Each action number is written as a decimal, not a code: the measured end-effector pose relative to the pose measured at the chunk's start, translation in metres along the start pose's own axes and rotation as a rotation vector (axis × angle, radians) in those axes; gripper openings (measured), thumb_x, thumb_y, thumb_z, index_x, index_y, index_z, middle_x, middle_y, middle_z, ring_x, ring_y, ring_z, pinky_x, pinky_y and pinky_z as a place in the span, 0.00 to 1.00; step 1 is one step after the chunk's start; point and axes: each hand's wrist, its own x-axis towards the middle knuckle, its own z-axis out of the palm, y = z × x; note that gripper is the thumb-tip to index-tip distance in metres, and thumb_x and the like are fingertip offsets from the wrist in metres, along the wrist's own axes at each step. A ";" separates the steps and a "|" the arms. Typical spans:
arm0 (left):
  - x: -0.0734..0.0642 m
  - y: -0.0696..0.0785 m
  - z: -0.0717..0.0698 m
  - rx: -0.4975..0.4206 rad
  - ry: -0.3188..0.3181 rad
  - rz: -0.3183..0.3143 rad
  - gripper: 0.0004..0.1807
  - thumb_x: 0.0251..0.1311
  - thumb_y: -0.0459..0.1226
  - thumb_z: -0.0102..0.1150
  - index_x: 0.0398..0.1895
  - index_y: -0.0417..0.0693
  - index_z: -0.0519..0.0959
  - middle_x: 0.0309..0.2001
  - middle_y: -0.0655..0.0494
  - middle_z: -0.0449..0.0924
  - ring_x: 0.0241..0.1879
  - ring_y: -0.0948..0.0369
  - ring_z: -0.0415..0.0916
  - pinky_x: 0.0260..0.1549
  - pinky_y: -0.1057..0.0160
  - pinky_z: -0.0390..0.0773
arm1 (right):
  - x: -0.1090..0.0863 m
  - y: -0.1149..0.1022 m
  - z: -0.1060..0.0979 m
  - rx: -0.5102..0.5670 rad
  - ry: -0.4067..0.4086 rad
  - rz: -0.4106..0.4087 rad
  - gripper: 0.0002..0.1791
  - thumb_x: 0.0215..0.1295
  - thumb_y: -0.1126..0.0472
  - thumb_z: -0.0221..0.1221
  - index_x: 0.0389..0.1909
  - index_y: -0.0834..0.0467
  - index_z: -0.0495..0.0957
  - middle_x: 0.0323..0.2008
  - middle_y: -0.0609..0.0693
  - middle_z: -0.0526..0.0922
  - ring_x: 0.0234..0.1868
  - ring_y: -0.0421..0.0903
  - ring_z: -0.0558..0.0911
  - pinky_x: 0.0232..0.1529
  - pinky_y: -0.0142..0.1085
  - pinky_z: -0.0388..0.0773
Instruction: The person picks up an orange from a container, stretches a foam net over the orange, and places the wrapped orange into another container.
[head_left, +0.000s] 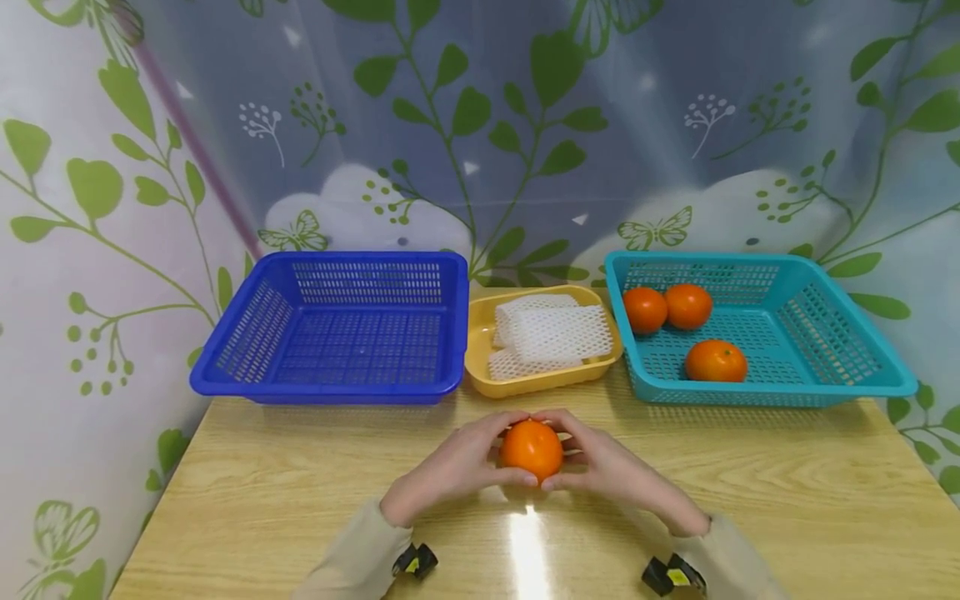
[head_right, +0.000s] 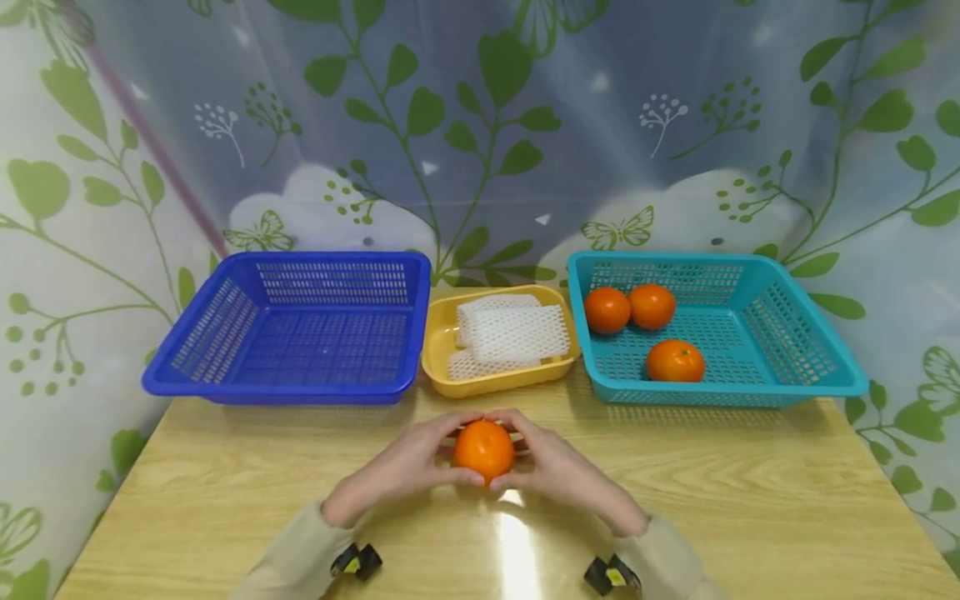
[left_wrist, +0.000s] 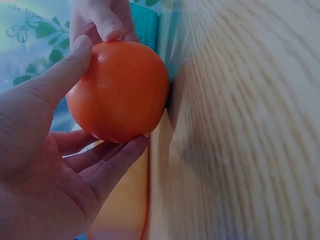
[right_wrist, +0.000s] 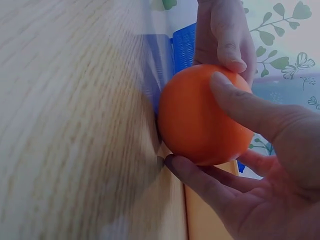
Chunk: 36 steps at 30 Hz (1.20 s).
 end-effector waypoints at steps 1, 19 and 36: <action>0.000 0.000 0.000 -0.003 0.000 -0.001 0.44 0.55 0.55 0.73 0.73 0.51 0.68 0.65 0.55 0.76 0.58 0.60 0.77 0.57 0.59 0.78 | 0.000 -0.001 -0.001 -0.002 -0.005 -0.002 0.41 0.60 0.55 0.72 0.71 0.56 0.63 0.67 0.60 0.72 0.60 0.59 0.78 0.55 0.39 0.82; 0.001 -0.004 0.002 0.039 -0.029 0.023 0.43 0.64 0.57 0.64 0.76 0.46 0.64 0.69 0.49 0.71 0.64 0.54 0.74 0.64 0.53 0.74 | 0.025 -0.028 -0.045 -0.495 0.511 -0.285 0.21 0.63 0.64 0.69 0.57 0.56 0.81 0.55 0.52 0.84 0.51 0.54 0.84 0.49 0.50 0.84; -0.001 -0.001 0.002 0.028 -0.031 0.028 0.40 0.66 0.57 0.62 0.77 0.53 0.62 0.71 0.53 0.70 0.65 0.57 0.72 0.65 0.54 0.72 | 0.064 -0.004 -0.052 -0.862 0.662 -0.268 0.20 0.53 0.68 0.75 0.47 0.57 0.84 0.51 0.56 0.84 0.50 0.57 0.82 0.47 0.49 0.83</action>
